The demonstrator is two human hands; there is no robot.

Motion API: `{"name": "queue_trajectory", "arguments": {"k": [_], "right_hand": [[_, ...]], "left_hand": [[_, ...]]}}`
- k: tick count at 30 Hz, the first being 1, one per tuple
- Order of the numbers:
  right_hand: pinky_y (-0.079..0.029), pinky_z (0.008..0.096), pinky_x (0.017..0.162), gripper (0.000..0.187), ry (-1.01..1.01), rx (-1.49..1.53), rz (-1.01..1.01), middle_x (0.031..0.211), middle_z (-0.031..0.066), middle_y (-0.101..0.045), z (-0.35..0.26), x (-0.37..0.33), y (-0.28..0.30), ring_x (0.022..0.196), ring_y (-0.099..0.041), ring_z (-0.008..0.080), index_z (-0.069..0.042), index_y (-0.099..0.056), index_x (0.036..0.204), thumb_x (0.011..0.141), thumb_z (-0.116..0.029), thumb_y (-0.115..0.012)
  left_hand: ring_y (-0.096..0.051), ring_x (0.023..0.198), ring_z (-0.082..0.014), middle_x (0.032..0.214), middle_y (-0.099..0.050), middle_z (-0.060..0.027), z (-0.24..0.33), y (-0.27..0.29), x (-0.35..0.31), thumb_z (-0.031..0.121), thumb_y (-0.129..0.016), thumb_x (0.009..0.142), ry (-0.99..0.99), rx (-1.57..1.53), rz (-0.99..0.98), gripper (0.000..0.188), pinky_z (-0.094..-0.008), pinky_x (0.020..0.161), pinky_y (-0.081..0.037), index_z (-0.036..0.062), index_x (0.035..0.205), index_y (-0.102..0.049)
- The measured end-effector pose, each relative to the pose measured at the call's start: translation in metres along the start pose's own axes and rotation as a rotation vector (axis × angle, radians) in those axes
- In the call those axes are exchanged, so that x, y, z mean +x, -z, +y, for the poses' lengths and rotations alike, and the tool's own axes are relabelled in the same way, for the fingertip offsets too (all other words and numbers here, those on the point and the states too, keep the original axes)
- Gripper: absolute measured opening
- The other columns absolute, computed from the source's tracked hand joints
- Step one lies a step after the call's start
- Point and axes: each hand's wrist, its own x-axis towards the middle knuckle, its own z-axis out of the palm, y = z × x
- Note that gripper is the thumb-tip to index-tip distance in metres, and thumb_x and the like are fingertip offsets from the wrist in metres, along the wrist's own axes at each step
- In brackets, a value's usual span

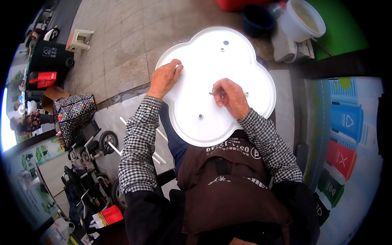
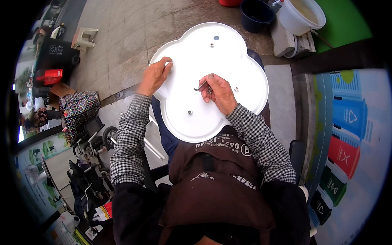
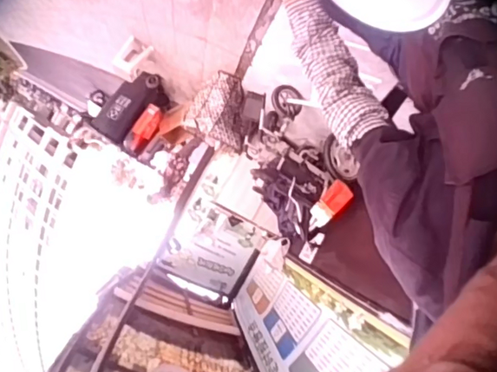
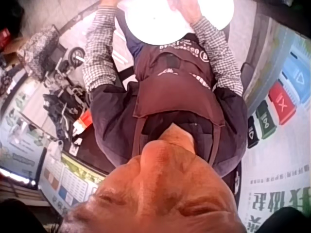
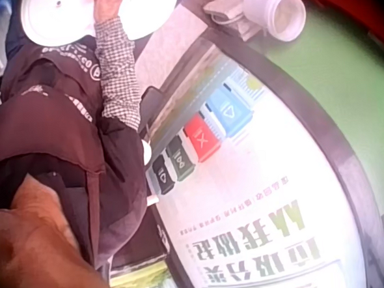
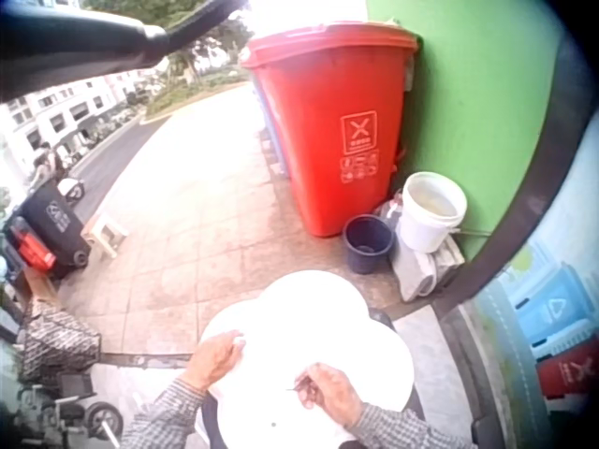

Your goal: The person unscrews bolts from a white plastic panel by hand, then pulls apart sections of a white metal frame before placing the components into blue recycling bins.

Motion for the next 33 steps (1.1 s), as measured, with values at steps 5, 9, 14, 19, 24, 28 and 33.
{"name": "queue_trajectory", "arguments": {"k": [5,9,14,19,24,28,33], "right_hand": [[-0.055,0.0263,0.071,0.043,-0.02,0.1,-0.058,0.098,0.0102,-0.065,0.0,0.003,0.011,0.083,-0.063,0.0125,-0.001,-0.06,0.116,0.112,-0.04,-0.043],[-0.058,0.034,0.089,0.042,-0.072,0.353,-0.002,0.12,0.0177,-0.064,0.0,0.007,0.017,0.111,-0.065,0.0237,0.0,-0.056,0.128,0.113,-0.036,-0.041],[-0.053,0.042,0.106,0.04,-0.091,0.487,0.011,0.136,0.0214,-0.059,-0.002,0.008,0.016,0.129,-0.059,0.0308,-0.001,-0.052,0.134,0.112,-0.033,-0.042],[-0.05,0.0449,0.112,0.04,-0.081,0.545,-0.003,0.14,0.022,-0.056,-0.004,0.01,0.014,0.133,-0.056,0.0325,-0.001,-0.05,0.136,0.111,-0.032,-0.045],[-0.047,0.0461,0.115,0.042,-0.071,0.568,-0.01,0.143,0.0222,-0.054,-0.002,0.01,0.015,0.136,-0.053,0.0332,-0.001,-0.048,0.139,0.111,-0.031,-0.046],[-0.046,0.0461,0.116,0.041,-0.051,0.565,-0.021,0.147,0.0224,-0.05,0.001,0.01,0.015,0.137,-0.052,0.0318,-0.002,-0.047,0.14,0.112,-0.031,-0.045],[-0.043,0.0465,0.116,0.04,-0.025,0.535,-0.026,0.149,0.0226,-0.049,0.006,0.011,0.021,0.135,-0.051,0.0298,-0.002,-0.049,0.139,0.111,-0.03,-0.044]], "left_hand": [[-0.07,0.086,-0.0264,0.089,-0.069,-0.0129,0.012,0.0,0.004,0.011,-0.06,0.099,0.095,0.007,-0.116,0.025,-0.0424,0.074,-0.055,0.0144,0.123,-0.057],[-0.069,0.081,-0.028,0.082,-0.068,-0.0111,0.003,-0.004,0.003,0.011,-0.06,0.099,-0.123,0.014,0.044,0.025,-0.0433,0.073,-0.055,0.0148,0.123,-0.056],[-0.067,0.089,-0.0297,0.097,-0.065,-0.013,0.013,-0.002,0.005,0.01,-0.059,0.1,0.193,0.017,-0.155,0.031,-0.0428,0.08,-0.054,0.0162,0.13,-0.056],[-0.064,0.086,-0.029,0.09,-0.062,-0.01,0.008,-0.005,-0.001,0.008,-0.063,0.096,-0.105,0.04,0.081,0.03,-0.0418,0.075,-0.054,0.0132,0.125,-0.058],[-0.062,0.08,-0.027,0.085,-0.06,-0.0081,0.056,0.013,-0.006,0.009,-0.071,0.09,-0.13,-0.025,0.315,0.023,-0.0404,0.072,-0.052,0.0083,0.112,-0.062],[-0.061,0.078,-0.0218,0.084,-0.059,-0.0063,0.121,0.006,-0.026,0.012,-0.08,0.084,-0.238,-0.045,0.28,0.019,-0.0354,0.068,-0.051,0.0079,0.096,-0.065],[-0.061,0.078,-0.0216,0.086,-0.061,-0.0047,0.15,-0.03,-0.026,0.014,-0.082,0.078,-0.233,-0.067,0.289,0.022,-0.0353,0.067,-0.052,0.008,0.092,-0.066]]}}
